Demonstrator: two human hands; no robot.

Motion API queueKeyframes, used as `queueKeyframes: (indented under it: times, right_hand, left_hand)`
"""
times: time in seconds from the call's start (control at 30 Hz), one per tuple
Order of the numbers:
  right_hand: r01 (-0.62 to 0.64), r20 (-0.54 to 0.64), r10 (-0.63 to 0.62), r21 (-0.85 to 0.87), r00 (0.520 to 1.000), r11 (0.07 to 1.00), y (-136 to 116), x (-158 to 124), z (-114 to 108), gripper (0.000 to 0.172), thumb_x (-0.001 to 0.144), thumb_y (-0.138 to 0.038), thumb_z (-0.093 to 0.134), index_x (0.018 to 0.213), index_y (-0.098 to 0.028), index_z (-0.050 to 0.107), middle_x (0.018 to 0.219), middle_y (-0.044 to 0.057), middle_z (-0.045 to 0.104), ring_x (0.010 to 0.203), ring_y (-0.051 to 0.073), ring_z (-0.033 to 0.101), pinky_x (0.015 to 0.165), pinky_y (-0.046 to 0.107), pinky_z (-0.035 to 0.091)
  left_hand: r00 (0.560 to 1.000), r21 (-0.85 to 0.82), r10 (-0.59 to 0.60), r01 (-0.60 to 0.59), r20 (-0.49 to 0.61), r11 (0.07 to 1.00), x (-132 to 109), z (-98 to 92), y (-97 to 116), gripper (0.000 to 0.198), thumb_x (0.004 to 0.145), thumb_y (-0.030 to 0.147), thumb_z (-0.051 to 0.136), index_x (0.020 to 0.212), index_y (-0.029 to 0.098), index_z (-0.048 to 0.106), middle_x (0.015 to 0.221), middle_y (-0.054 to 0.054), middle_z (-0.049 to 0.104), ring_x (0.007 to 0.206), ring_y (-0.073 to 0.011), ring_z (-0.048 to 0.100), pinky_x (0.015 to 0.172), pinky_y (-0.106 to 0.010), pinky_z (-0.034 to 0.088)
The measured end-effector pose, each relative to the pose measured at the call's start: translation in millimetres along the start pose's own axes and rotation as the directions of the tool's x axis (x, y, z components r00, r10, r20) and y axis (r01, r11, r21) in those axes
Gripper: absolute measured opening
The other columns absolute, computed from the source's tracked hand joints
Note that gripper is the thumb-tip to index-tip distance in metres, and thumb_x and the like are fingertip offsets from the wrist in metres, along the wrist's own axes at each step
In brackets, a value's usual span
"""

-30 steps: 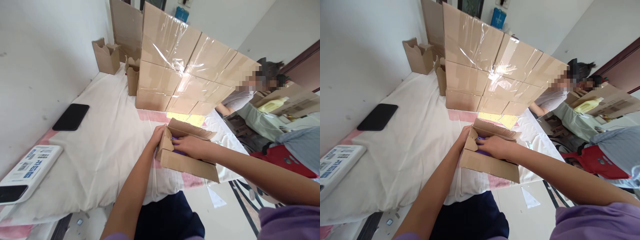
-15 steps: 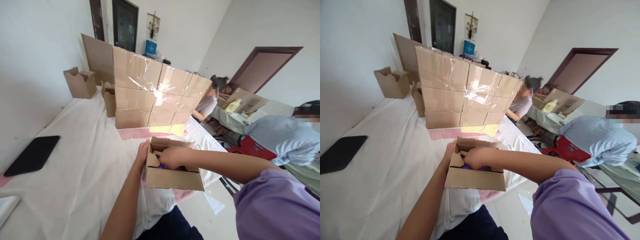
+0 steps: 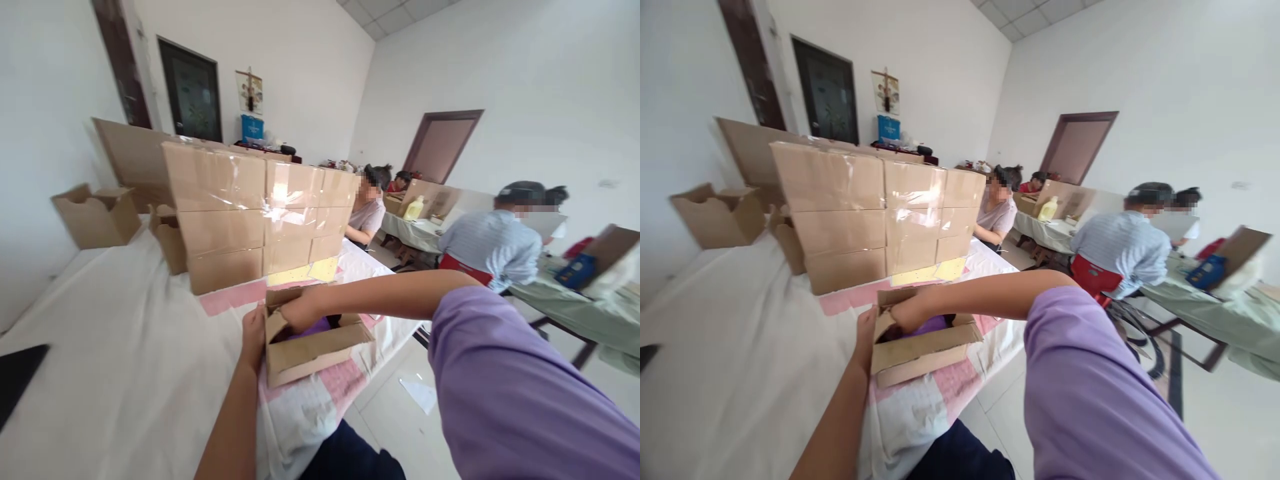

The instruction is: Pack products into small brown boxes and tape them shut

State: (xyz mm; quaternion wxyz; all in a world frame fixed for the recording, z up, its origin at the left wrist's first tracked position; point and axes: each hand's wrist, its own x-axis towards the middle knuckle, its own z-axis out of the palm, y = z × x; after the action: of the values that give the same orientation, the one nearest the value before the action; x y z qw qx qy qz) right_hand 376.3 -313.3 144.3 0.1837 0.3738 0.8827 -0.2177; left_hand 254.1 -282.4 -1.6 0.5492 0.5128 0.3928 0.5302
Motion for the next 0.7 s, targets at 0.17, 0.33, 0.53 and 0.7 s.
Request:
queueKeyframes:
  times: [0.17,0.33,0.53,0.7]
  right_hand:
    - [0.053,0.007,-0.053,0.008,0.999,0.999,4.3,2.1,4.1,0.028,0.094,-0.004,0.054,0.094,-0.024,0.073,0.125,-0.006,0.074,0.124,0.016,0.062,0.112,0.024,0.044]
    - [0.008,-0.139,0.025,0.233,0.990,0.972,11.0,2.4,10.7,0.013,0.087,-0.017,0.069,0.081,-0.025,0.078,0.093,-0.005,0.079,0.102,0.019,0.072,0.095,0.023,0.055]
    - [-0.063,-0.203,0.114,0.243,0.973,0.968,0.0,-0.7,9.4,0.015,0.089,-0.030,0.070,0.084,-0.018,0.078,0.095,0.004,0.080,0.097,0.022,0.073,0.091,0.028,0.055]
    - [0.078,-0.217,-0.098,-0.099,0.971,0.992,5.5,-0.3,12.9,0.013,0.092,-0.020,0.066,0.088,-0.022,0.079,0.099,0.002,0.079,0.099,0.021,0.072,0.094,0.028,0.053]
  left_hand:
    - [0.997,0.117,0.017,-0.008,-0.073,0.993,2.1,-6.7,-2.4,0.049,0.068,0.069,0.054,0.051,0.025,0.043,0.043,0.006,0.041,0.052,-0.0140,0.034,0.047,-0.027,0.031]
    - [0.994,0.236,0.027,-0.001,-0.106,0.972,24.1,-17.1,-15.9,0.049,0.060,0.070,0.052,0.047,0.027,0.031,0.041,0.004,0.028,0.052,-0.0138,0.027,0.045,-0.028,0.025]
    - [0.995,0.149,-0.041,0.055,-0.094,0.987,13.9,-15.1,-12.2,0.052,0.061,0.071,0.058,0.051,0.025,0.038,0.050,0.003,0.038,0.053,-0.0129,0.033,0.045,-0.027,0.029]
    - [0.999,0.164,0.001,0.006,-0.041,0.986,12.9,-11.1,-7.5,0.062,0.066,0.082,0.056,0.051,0.024,0.041,0.050,0.002,0.040,0.051,-0.0135,0.034,0.045,-0.029,0.031]
